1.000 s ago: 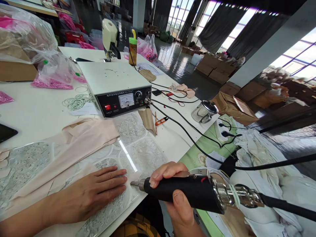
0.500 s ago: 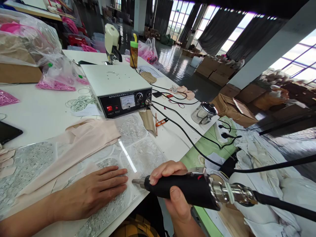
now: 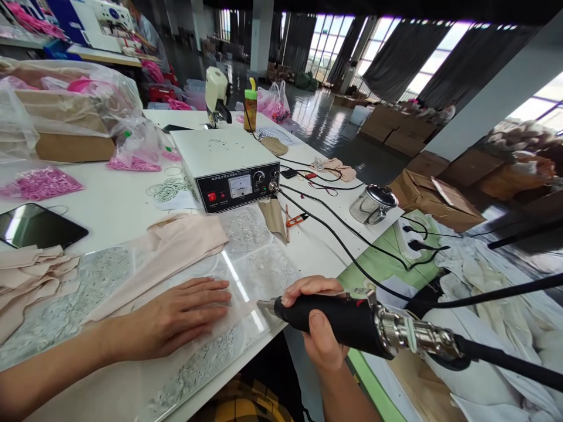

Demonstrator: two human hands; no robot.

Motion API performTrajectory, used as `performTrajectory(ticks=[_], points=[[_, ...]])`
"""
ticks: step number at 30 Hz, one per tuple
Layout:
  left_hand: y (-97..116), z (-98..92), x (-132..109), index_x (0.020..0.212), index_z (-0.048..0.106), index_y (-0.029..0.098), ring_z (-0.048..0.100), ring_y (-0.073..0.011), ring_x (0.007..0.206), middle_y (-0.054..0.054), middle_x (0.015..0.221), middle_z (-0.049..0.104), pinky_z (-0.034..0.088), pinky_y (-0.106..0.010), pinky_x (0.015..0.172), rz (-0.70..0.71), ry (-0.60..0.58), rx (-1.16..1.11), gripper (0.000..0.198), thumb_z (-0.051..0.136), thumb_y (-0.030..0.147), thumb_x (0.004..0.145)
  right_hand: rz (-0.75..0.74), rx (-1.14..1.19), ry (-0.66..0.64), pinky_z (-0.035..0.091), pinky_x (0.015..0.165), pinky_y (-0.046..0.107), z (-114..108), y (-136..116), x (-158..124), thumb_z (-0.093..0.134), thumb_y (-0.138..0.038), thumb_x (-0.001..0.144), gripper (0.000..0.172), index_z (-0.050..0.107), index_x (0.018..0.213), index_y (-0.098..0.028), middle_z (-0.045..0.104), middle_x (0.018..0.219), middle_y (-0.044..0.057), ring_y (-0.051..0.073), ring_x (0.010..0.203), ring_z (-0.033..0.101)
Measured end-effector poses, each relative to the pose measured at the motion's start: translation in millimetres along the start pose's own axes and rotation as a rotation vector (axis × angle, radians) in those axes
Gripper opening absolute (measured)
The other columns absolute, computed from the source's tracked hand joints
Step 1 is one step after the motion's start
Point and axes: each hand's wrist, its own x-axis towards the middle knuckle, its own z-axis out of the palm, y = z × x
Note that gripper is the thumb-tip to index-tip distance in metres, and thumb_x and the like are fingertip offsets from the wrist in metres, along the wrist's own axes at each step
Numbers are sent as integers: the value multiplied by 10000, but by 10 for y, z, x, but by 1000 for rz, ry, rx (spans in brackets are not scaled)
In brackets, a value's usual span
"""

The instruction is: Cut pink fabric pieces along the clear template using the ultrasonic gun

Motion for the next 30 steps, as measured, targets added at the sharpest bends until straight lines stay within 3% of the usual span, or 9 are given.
performTrajectory(ticks=[8,21,30], points=[[3,-106,-64,1328,623,171,505,-260,1408,-94,1418,631,358,-416,1216,33,-136,49,295,497,214,1065,0,26,27,538,511,380,40,-6,16,636,-405,799,209,695,879,-221,649,726,35,192,553,609],[-193,-89,13,1369,607,197,496,-220,1416,-66,1438,619,238,-384,1273,181,-199,57,337,579,201,1033,-20,13,90,550,541,342,59,58,22,664,-383,802,187,689,864,-208,680,735,14,165,551,637],[-275,-140,127,1405,573,190,450,-221,1448,-43,1504,557,169,-351,1281,272,-302,107,419,636,336,1017,-35,16,94,560,559,338,60,92,35,661,-373,813,181,690,877,-207,692,743,14,165,561,647]])
